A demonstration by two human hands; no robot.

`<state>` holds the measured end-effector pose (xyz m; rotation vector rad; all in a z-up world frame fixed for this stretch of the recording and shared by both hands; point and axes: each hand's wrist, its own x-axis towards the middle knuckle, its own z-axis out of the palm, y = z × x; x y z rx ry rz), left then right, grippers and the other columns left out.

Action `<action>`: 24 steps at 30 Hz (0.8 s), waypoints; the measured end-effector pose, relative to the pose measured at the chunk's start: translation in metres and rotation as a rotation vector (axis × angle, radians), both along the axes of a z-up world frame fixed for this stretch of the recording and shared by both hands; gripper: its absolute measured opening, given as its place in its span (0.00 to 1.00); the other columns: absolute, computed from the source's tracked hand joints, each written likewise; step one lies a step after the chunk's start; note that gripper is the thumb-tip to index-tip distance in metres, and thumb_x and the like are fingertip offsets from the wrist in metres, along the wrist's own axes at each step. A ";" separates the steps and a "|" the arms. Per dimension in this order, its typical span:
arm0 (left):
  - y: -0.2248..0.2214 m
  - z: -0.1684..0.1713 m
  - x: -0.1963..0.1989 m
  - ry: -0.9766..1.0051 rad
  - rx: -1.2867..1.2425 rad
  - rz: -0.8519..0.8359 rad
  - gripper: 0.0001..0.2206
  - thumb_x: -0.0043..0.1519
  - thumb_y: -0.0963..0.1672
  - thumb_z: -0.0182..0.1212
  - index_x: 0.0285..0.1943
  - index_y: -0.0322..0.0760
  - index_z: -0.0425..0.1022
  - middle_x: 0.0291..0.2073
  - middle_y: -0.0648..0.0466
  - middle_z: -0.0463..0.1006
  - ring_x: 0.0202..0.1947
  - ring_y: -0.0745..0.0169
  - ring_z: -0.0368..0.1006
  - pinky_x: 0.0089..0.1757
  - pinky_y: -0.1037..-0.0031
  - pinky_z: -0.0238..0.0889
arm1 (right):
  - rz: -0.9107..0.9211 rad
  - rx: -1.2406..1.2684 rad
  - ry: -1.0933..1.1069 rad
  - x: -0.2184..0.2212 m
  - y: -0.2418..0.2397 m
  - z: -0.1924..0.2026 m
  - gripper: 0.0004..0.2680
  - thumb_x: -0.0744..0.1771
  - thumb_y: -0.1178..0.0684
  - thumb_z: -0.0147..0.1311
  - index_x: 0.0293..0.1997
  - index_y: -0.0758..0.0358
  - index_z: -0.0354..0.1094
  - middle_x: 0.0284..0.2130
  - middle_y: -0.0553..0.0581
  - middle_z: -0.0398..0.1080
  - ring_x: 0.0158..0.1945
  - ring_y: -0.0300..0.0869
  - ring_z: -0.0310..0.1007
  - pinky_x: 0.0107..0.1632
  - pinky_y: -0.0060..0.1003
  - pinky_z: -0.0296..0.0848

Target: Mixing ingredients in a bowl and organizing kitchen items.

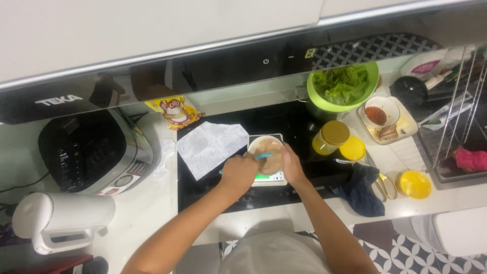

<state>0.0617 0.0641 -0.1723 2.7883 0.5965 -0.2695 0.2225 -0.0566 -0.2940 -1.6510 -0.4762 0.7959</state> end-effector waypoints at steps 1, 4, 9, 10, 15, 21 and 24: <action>0.004 -0.009 0.006 -0.038 0.120 -0.056 0.06 0.56 0.38 0.57 0.35 0.30 0.80 0.35 0.42 0.81 0.37 0.44 0.81 0.35 0.59 0.74 | 0.013 -0.012 -0.015 0.003 0.000 0.002 0.19 0.72 0.43 0.36 0.62 0.68 0.64 0.54 0.66 0.72 0.58 0.49 0.71 0.61 0.38 0.65; 0.025 -0.016 0.020 -0.060 0.173 -0.077 0.06 0.58 0.38 0.57 0.37 0.30 0.80 0.37 0.42 0.81 0.38 0.45 0.81 0.36 0.59 0.74 | 0.017 -0.022 -0.176 0.014 0.005 -0.008 0.18 0.72 0.44 0.36 0.58 0.69 0.67 0.48 0.67 0.72 0.53 0.51 0.71 0.58 0.40 0.66; 0.063 -0.031 0.033 0.073 0.044 -0.004 0.08 0.61 0.40 0.55 0.40 0.35 0.82 0.41 0.41 0.82 0.44 0.41 0.80 0.42 0.54 0.73 | -0.016 -0.021 -0.510 0.018 0.001 -0.056 0.16 0.72 0.47 0.38 0.51 0.71 0.71 0.39 0.70 0.67 0.45 0.57 0.67 0.53 0.46 0.66; 0.072 -0.039 0.035 0.147 -0.034 0.034 0.08 0.59 0.40 0.56 0.42 0.34 0.81 0.43 0.40 0.82 0.45 0.40 0.79 0.43 0.54 0.73 | -0.004 -0.029 -0.525 0.021 0.001 -0.059 0.15 0.73 0.48 0.38 0.48 0.69 0.70 0.38 0.68 0.68 0.44 0.57 0.67 0.52 0.48 0.66; 0.070 -0.027 0.030 0.288 -0.163 0.049 0.10 0.60 0.42 0.56 0.46 0.35 0.81 0.44 0.40 0.81 0.48 0.39 0.78 0.47 0.52 0.72 | -0.061 -0.205 -0.613 0.005 -0.054 0.012 0.13 0.73 0.47 0.43 0.39 0.66 0.69 0.35 0.65 0.70 0.42 0.58 0.69 0.49 0.50 0.69; -0.028 0.027 0.015 -0.428 -0.175 0.053 0.09 0.64 0.43 0.54 0.48 0.33 0.74 0.40 0.40 0.78 0.44 0.37 0.74 0.44 0.51 0.66 | -0.326 -1.001 -0.670 0.015 -0.167 0.066 0.13 0.65 0.42 0.58 0.39 0.63 0.72 0.40 0.65 0.72 0.42 0.59 0.76 0.42 0.52 0.76; -0.093 0.006 0.019 -0.187 -0.497 -0.041 0.10 0.65 0.45 0.51 0.48 0.37 0.76 0.43 0.42 0.79 0.44 0.38 0.75 0.44 0.54 0.68 | -0.378 -1.143 -0.546 0.022 -0.211 -0.005 0.15 0.64 0.41 0.60 0.40 0.65 0.72 0.41 0.67 0.73 0.44 0.60 0.76 0.43 0.52 0.76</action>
